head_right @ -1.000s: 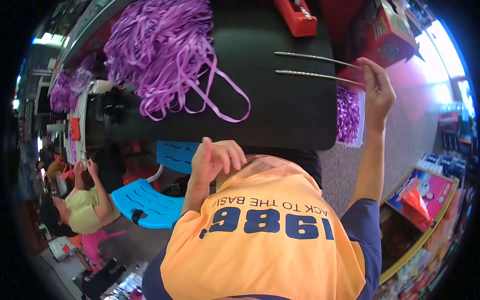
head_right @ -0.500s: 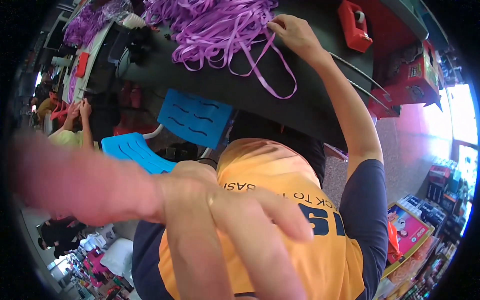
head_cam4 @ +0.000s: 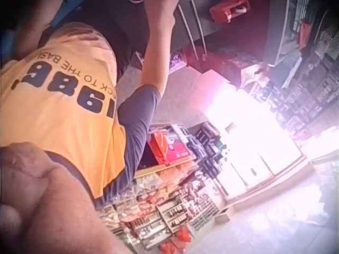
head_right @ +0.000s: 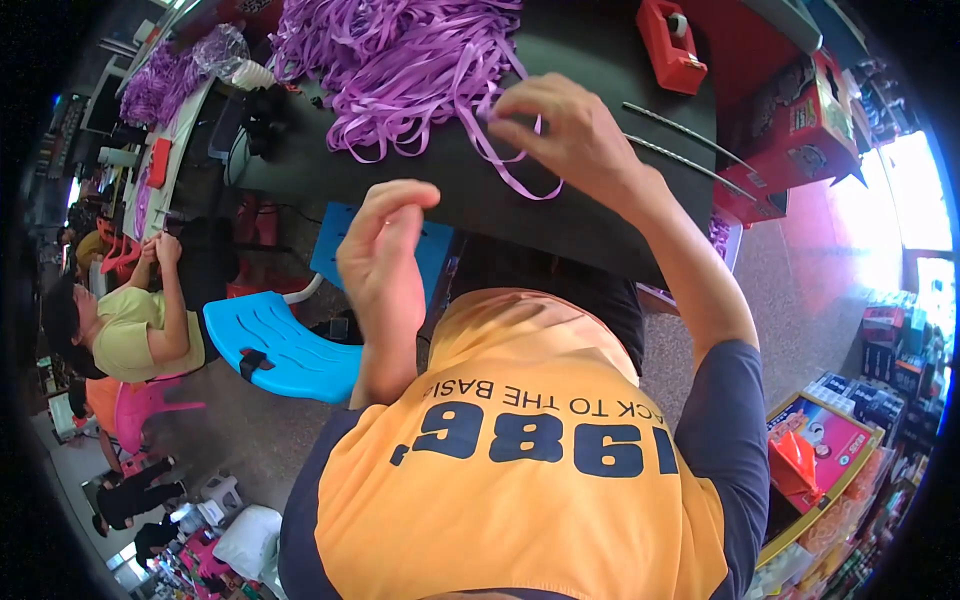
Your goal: Bundling and securing purple ribbons using a metal rod jig and twist ties.
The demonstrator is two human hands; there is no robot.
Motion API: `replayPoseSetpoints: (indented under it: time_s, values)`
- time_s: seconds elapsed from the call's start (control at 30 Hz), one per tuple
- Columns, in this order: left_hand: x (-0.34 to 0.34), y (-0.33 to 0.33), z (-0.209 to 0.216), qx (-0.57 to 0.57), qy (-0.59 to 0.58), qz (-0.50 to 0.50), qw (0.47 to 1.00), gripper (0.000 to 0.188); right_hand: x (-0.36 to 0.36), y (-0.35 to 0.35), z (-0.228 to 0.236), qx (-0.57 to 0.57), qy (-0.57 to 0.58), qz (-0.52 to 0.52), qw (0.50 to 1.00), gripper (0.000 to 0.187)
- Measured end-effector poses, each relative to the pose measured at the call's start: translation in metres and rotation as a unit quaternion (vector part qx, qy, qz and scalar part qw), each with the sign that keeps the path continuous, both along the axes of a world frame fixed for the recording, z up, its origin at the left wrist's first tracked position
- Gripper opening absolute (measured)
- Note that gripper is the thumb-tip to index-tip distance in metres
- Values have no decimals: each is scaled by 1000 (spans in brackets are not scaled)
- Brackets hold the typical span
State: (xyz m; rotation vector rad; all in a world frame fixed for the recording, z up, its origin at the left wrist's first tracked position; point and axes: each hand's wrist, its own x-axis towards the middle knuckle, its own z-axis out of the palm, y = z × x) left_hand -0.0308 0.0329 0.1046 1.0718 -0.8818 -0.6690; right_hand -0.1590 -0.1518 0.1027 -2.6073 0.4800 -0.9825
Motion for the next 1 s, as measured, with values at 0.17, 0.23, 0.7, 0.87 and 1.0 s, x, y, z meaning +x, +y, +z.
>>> replayPoseSetpoints:
  time_s: [0.17,0.23,0.7,0.87,1.0]
  values:
    - [0,-37,-42,21,-183,57,981,26,-42,14,-7,252,21,35,967,15]
    - [-1,-46,-45,38,-226,24,973,27,-53,16,-15,257,17,4,966,15]
    - [-12,-121,-55,17,-583,-65,810,40,-116,39,-42,399,-525,-113,743,14]
    - [-2,-120,-68,50,-620,-68,780,26,-207,34,-24,428,-667,23,610,18]
    - [-2,-121,-58,70,-630,-71,770,25,-292,50,-21,409,-715,-15,567,16]
